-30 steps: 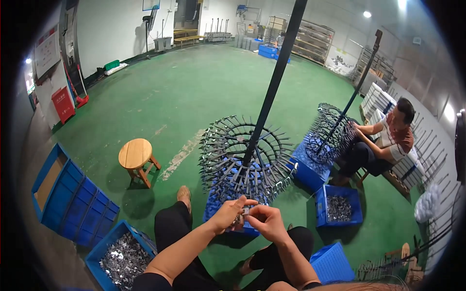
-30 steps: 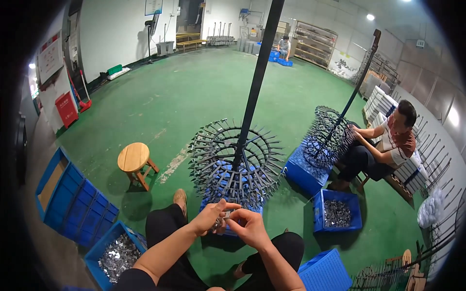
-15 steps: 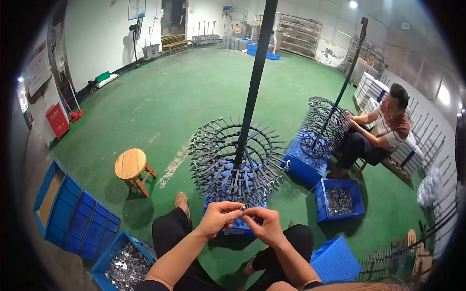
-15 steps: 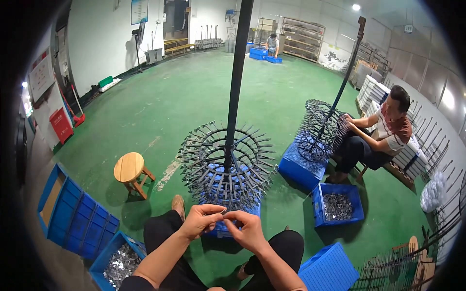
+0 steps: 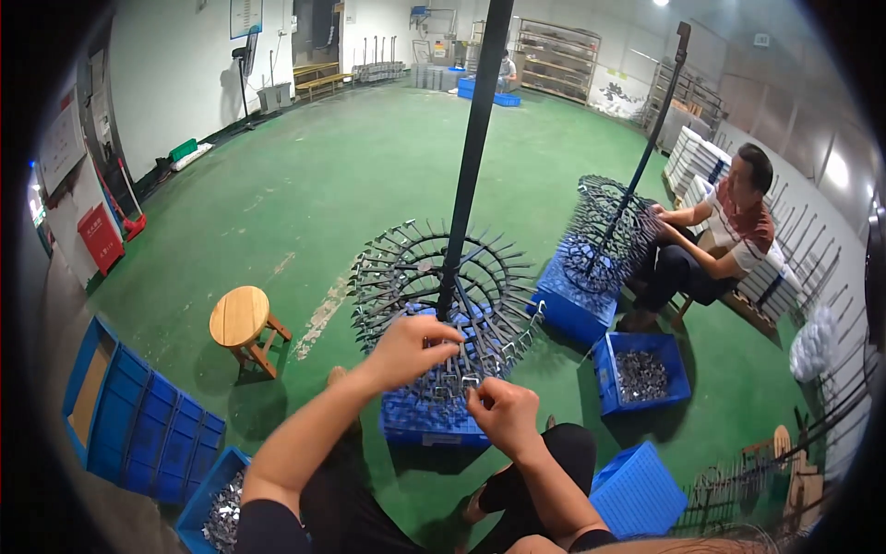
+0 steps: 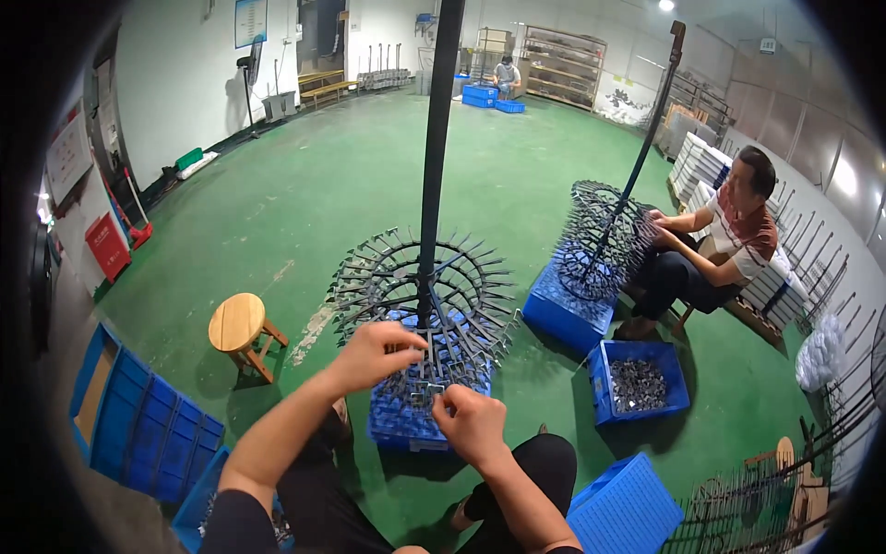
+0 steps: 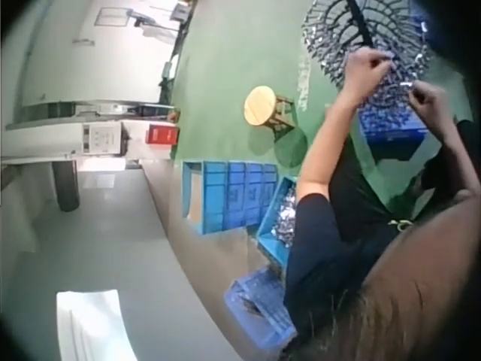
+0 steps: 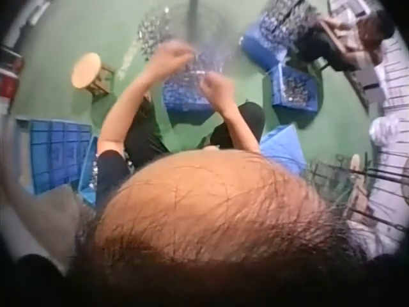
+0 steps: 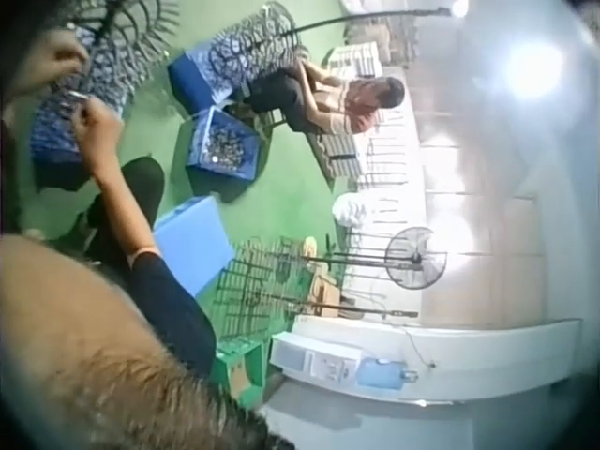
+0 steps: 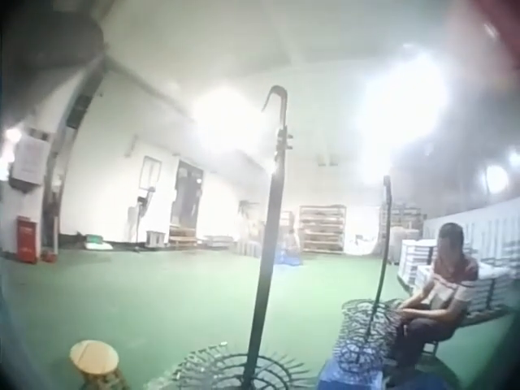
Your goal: Assembling small metal components onto a circular metal rack.
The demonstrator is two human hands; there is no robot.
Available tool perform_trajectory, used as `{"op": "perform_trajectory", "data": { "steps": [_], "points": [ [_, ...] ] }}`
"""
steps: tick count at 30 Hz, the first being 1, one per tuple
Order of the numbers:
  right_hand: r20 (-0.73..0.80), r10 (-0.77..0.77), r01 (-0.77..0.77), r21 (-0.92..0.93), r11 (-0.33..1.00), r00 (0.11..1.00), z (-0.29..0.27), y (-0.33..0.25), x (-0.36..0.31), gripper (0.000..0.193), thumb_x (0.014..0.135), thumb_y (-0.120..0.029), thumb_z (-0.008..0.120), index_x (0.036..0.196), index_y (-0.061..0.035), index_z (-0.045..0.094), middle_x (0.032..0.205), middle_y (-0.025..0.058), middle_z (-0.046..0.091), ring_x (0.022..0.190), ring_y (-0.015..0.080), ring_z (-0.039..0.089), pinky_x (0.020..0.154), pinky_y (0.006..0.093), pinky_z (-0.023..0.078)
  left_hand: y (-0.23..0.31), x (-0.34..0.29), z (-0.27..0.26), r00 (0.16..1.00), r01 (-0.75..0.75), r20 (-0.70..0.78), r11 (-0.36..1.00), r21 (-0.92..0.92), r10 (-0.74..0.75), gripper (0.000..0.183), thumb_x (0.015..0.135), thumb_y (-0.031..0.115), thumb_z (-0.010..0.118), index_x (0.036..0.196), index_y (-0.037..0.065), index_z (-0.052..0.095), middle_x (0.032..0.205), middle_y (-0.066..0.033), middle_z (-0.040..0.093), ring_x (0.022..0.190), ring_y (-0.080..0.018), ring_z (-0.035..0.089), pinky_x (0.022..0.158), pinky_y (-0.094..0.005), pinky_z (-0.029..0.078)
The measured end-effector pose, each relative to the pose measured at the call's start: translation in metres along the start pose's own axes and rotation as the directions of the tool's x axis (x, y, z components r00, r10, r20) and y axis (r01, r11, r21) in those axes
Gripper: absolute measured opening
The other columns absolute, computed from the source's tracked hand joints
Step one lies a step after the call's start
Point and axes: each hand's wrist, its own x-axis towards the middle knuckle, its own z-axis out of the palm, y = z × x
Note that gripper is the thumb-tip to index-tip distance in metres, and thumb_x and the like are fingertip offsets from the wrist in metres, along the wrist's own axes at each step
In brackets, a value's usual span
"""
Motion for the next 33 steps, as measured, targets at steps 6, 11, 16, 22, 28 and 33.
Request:
{"op": "perform_trajectory", "data": {
  "steps": [6,11,16,22,28,33],
  "points": [
    [-0.019,-0.074,0.071,-0.141,0.988,0.997,0.011,0.005,0.01,0.02,0.072,-0.013,0.068,0.06,-0.0083,0.052,0.055,0.0029,0.055,0.044,0.0225,0.045,0.045,0.0305,0.036,0.009,0.064,-0.003,0.828,-0.223,0.55,0.835,0.504,-0.111,0.016,0.072,0.016,0.069,0.087,0.012,0.074,0.074,-0.0029,0.069,0.058,-0.0191,0.058,0.057,-0.0315,0.046],
    [-0.031,-0.115,0.106,-0.215,0.971,0.993,0.014,0.01,0.013,0.019,0.072,-0.014,0.067,0.062,-0.009,0.052,0.057,0.0035,0.056,0.044,0.0241,0.046,0.045,0.0316,0.037,0.013,0.087,0.006,0.701,-0.278,0.676,0.788,0.55,-0.225,0.014,0.07,0.017,0.07,0.083,0.012,0.074,0.069,-0.0024,0.068,0.058,-0.0196,0.058,0.058,-0.0322,0.047],
    [-0.041,-0.15,0.135,-0.249,0.959,0.988,0.017,0.012,0.016,0.019,0.073,-0.014,0.067,0.062,-0.0094,0.052,0.058,0.004,0.056,0.045,0.025,0.046,0.045,0.0322,0.037,0.004,0.095,0.007,0.642,-0.25,0.729,0.833,0.493,-0.239,0.014,0.068,0.016,0.072,0.08,0.01,0.074,0.067,-0.0026,0.068,0.056,-0.0194,0.057,0.057,-0.032,0.047],
    [-0.05,-0.174,0.154,-0.27,0.95,0.983,0.016,0.007,0.018,0.019,0.073,-0.014,0.067,0.062,-0.0097,0.052,0.058,0.0044,0.056,0.045,0.0256,0.047,0.046,0.0326,0.038,-0.004,0.097,0.007,0.624,-0.203,0.763,0.908,0.367,-0.169,0.014,0.067,0.013,0.072,0.08,0.007,0.074,0.065,-0.0027,0.067,0.053,-0.0175,0.055,0.056,-0.0313,0.047],
    [-0.046,-0.146,0.122,-0.335,0.934,0.988,0.017,0.007,0.018,0.019,0.073,-0.014,0.067,0.063,-0.0099,0.052,0.058,0.0044,0.055,0.045,0.0261,0.047,0.046,0.0327,0.038,-0.006,0.099,0.008,0.602,-0.153,0.774,0.922,0.356,-0.199,0.014,0.067,0.012,0.072,0.079,0.005,0.073,0.064,-0.0023,0.066,0.052,-0.0152,0.053,0.054,-0.0297,0.046],
    [-0.046,-0.139,0.115,-0.339,0.934,0.989,0.018,0.005,0.02,0.019,0.074,-0.014,0.066,0.063,-0.0098,0.052,0.057,0.0045,0.055,0.045,0.0261,0.047,0.046,0.0328,0.038,-0.01,0.099,0.008,0.601,-0.128,0.774,0.931,0.341,-0.2,0.013,0.068,0.012,0.071,0.078,0.005,0.073,0.063,-0.0012,0.065,0.051,-0.0144,0.052,0.053,-0.0291,0.045]
  ]
}}
